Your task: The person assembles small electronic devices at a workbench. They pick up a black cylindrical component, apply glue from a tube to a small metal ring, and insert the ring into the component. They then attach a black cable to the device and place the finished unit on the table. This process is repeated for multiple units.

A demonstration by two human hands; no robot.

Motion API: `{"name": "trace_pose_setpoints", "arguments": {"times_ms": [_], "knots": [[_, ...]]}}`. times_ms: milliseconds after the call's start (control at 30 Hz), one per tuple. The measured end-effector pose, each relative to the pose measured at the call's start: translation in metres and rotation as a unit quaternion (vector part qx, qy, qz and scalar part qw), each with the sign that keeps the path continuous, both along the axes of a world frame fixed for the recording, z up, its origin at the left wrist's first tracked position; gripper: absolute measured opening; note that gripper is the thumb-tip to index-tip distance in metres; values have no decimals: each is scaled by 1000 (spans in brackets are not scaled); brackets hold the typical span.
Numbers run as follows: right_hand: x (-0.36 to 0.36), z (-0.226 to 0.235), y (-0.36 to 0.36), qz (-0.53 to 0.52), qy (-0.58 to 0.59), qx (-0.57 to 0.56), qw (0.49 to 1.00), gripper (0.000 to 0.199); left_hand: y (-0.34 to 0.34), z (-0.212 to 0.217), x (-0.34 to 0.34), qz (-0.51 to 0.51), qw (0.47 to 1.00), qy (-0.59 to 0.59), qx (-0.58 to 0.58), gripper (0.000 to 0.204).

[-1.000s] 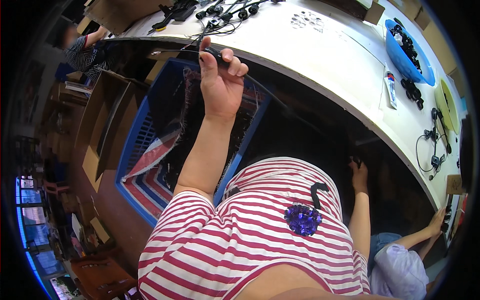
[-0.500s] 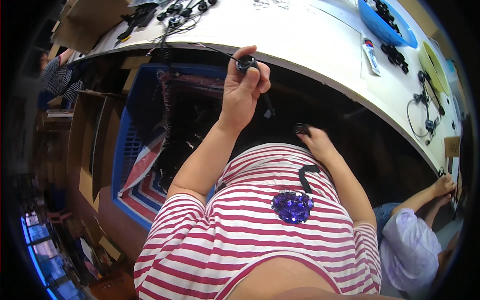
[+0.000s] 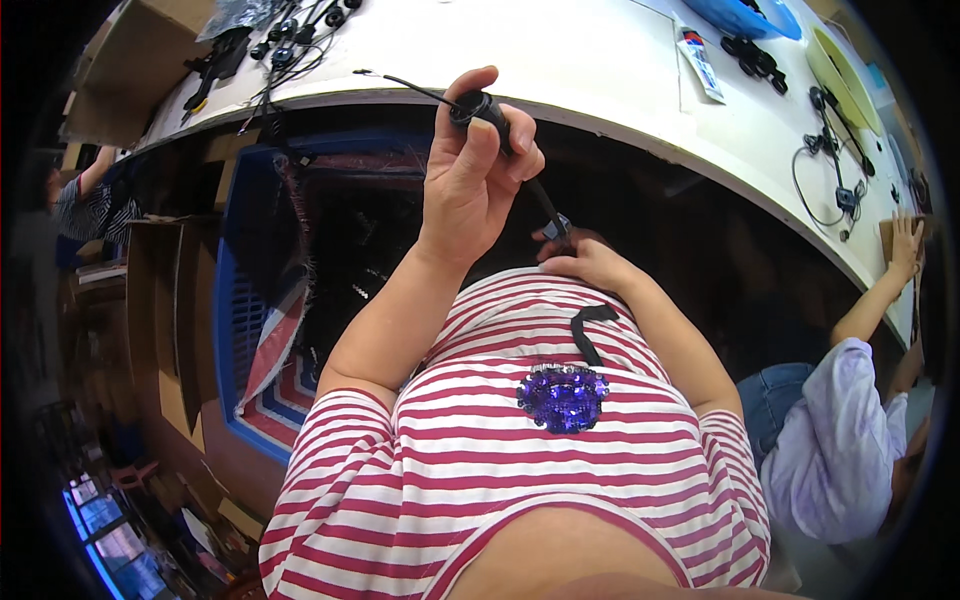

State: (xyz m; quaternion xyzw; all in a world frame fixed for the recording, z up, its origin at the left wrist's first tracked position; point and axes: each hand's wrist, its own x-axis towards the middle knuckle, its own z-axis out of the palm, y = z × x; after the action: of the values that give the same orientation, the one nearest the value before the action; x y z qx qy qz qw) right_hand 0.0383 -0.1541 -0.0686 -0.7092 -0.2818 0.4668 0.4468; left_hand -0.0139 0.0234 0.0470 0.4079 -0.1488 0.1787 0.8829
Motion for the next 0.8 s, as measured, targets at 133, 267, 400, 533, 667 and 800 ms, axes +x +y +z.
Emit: {"name": "trace_pose_setpoints", "arguments": {"times_ms": [133,267,400,533,667,800], "knots": [[10,-22,-8,-47,-63,-17,997,27,8,4,1,16,999,-9,30,46],[14,-22,-16,-23,-142,-35,989,28,8,2,0,12,999,-4,46,46],[26,31,-26,-70,-312,102,942,39,1,-11,0,-9,996,38,75,49],[14,120,-8,-105,-512,306,796,37,-22,-43,-1,-55,989,97,93,46],[15,122,14,-43,-596,308,740,20,-34,-71,2,-41,980,71,180,31],[12,101,18,-64,-499,249,828,12,-35,-83,-12,-132,951,152,234,25]]}}
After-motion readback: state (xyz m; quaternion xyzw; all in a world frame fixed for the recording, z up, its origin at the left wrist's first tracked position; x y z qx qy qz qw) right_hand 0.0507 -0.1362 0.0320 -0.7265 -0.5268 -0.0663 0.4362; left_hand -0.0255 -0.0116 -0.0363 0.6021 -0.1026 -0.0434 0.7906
